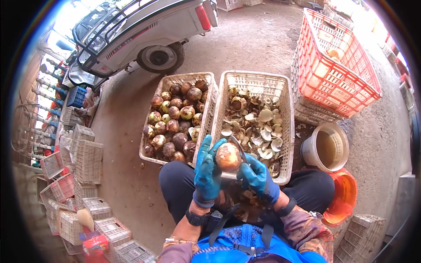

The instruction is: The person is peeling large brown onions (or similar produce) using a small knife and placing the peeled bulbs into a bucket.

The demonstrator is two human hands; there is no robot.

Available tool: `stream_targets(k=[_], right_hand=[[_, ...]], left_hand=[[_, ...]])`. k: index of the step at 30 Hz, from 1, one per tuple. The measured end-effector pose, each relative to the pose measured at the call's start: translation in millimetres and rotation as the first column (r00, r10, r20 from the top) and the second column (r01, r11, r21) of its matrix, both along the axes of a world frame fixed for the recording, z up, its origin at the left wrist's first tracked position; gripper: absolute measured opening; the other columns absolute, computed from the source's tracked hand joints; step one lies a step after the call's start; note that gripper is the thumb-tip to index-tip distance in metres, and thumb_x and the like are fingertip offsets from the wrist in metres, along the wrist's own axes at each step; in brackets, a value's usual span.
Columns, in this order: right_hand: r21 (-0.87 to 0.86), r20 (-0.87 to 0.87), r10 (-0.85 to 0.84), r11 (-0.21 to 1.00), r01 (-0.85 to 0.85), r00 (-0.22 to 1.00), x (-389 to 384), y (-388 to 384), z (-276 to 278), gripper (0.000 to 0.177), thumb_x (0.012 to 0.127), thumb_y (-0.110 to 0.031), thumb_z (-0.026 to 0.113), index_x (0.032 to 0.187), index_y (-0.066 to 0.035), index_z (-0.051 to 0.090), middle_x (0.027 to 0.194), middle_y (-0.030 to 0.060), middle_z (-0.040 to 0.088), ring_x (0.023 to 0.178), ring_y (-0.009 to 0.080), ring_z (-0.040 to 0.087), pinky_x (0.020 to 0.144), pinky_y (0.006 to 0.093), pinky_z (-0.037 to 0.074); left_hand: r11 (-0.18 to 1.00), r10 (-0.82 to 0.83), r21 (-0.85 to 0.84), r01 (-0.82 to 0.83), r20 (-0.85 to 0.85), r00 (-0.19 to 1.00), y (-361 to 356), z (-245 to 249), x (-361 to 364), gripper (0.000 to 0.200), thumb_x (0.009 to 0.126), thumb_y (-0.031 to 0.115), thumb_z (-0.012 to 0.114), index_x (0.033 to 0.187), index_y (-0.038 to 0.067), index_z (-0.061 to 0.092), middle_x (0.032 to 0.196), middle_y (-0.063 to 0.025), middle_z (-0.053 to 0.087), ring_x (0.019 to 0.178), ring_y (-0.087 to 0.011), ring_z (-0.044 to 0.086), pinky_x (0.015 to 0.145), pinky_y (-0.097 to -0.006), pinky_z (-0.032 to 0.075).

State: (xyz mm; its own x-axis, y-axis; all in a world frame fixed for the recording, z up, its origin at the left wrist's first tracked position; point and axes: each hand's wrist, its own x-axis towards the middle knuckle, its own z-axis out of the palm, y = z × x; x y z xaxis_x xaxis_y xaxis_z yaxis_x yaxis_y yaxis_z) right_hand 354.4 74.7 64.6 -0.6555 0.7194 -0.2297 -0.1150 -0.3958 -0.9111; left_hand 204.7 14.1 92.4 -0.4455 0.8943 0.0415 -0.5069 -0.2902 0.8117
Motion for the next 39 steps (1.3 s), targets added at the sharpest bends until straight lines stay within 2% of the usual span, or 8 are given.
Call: stream_targets(k=[2,4,9,12,15,24,30,39], right_hand=[[0.036,0.005,0.012,0.999,-0.012,1.000,-0.6,1.7,-0.1,0.043,0.101,-0.021,0.049,0.142,-0.010,0.046,0.081,0.0009,0.061,0.064,0.0062,0.054,0.057,0.0219,0.046],[0.085,0.018,0.022,0.996,-0.023,1.000,0.6,3.3,-1.0,0.044,0.100,-0.022,0.050,0.142,-0.010,0.047,0.082,0.0008,0.061,0.064,0.0066,0.054,0.057,0.0216,0.045],[0.236,0.052,-0.021,0.972,0.008,0.998,0.4,1.5,-14.7,0.044,0.095,-0.019,0.059,0.136,-0.004,0.053,0.090,0.0031,0.068,0.070,0.0107,0.061,0.066,0.0273,0.051],[0.712,0.244,-0.105,0.694,-0.105,0.964,5.1,8.9,-11.6,0.049,0.092,-0.023,0.061,0.137,-0.005,0.051,0.091,0.0152,0.071,0.072,0.0289,0.069,0.065,0.0356,0.053],[0.799,0.300,-0.129,0.576,-0.175,0.945,5.7,12.1,-3.2,0.052,0.090,-0.027,0.062,0.136,-0.006,0.051,0.100,0.0220,0.067,0.083,0.0398,0.067,0.067,0.0417,0.054],[0.856,0.369,-0.137,0.436,-0.278,0.919,3.5,3.2,-4.8,0.047,0.087,-0.031,0.065,0.126,-0.007,0.056,0.077,0.0135,0.066,0.062,0.0351,0.064,0.050,0.0444,0.046],[0.714,0.495,0.013,0.564,-0.415,0.869,5.4,1.4,-1.4,0.038,0.085,-0.026,0.063,0.120,-0.012,0.059,0.089,0.0193,0.066,0.076,0.0400,0.064,0.061,0.0451,0.050],[0.746,0.498,-0.026,0.523,-0.412,0.867,4.0,3.2,-5.7,0.033,0.085,-0.026,0.062,0.115,-0.011,0.059,0.088,0.0188,0.066,0.078,0.0394,0.064,0.061,0.0452,0.050]], left_hand=[[0.998,-0.050,-0.027,0.050,-0.003,0.999,-1.3,-0.8,-1.1,0.053,0.101,0.018,0.044,0.148,-0.002,0.030,0.141,-0.0171,0.047,0.127,-0.0239,0.049,0.109,-0.0383,0.039],[0.990,-0.123,-0.080,0.117,-0.066,0.990,-1.6,-3.7,-6.9,0.052,0.100,0.015,0.045,0.147,-0.003,0.032,0.142,-0.0167,0.046,0.128,-0.0237,0.048,0.109,-0.0382,0.038],[0.980,-0.165,-0.056,0.192,0.312,0.936,-2.9,-20.8,-15.3,0.044,0.096,0.018,0.053,0.137,0.001,0.045,0.131,-0.0135,0.055,0.123,-0.0243,0.052,0.106,-0.0395,0.042],[0.968,-0.160,-0.100,0.229,0.458,0.875,-3.1,-31.1,-15.1,0.041,0.096,0.027,0.054,0.131,0.006,0.051,0.125,-0.0127,0.058,0.120,-0.0259,0.054,0.104,-0.0408,0.044],[0.954,-0.031,-0.221,0.202,0.597,0.801,-1.2,-40.1,-13.0,0.044,0.096,0.040,0.053,0.127,0.008,0.055,0.120,-0.0134,0.061,0.114,-0.0284,0.057,0.098,-0.0444,0.048],[0.952,0.064,-0.283,0.119,0.562,0.825,3.4,-59.9,-21.1,0.057,0.093,0.058,0.050,0.118,0.008,0.060,0.112,-0.0197,0.065,0.098,-0.0354,0.064,0.084,-0.0509,0.054],[0.941,0.057,-0.309,0.135,0.542,0.839,1.4,-56.7,-25.7,0.054,0.095,0.054,0.051,0.121,0.008,0.057,0.110,-0.0172,0.065,0.094,-0.0327,0.065,0.081,-0.0499,0.055],[0.941,0.125,-0.333,0.058,0.502,0.856,2.8,-64.1,-25.2,0.054,0.091,0.054,0.056,0.115,0.006,0.062,0.106,-0.0192,0.067,0.087,-0.0328,0.067,0.075,-0.0446,0.057]])
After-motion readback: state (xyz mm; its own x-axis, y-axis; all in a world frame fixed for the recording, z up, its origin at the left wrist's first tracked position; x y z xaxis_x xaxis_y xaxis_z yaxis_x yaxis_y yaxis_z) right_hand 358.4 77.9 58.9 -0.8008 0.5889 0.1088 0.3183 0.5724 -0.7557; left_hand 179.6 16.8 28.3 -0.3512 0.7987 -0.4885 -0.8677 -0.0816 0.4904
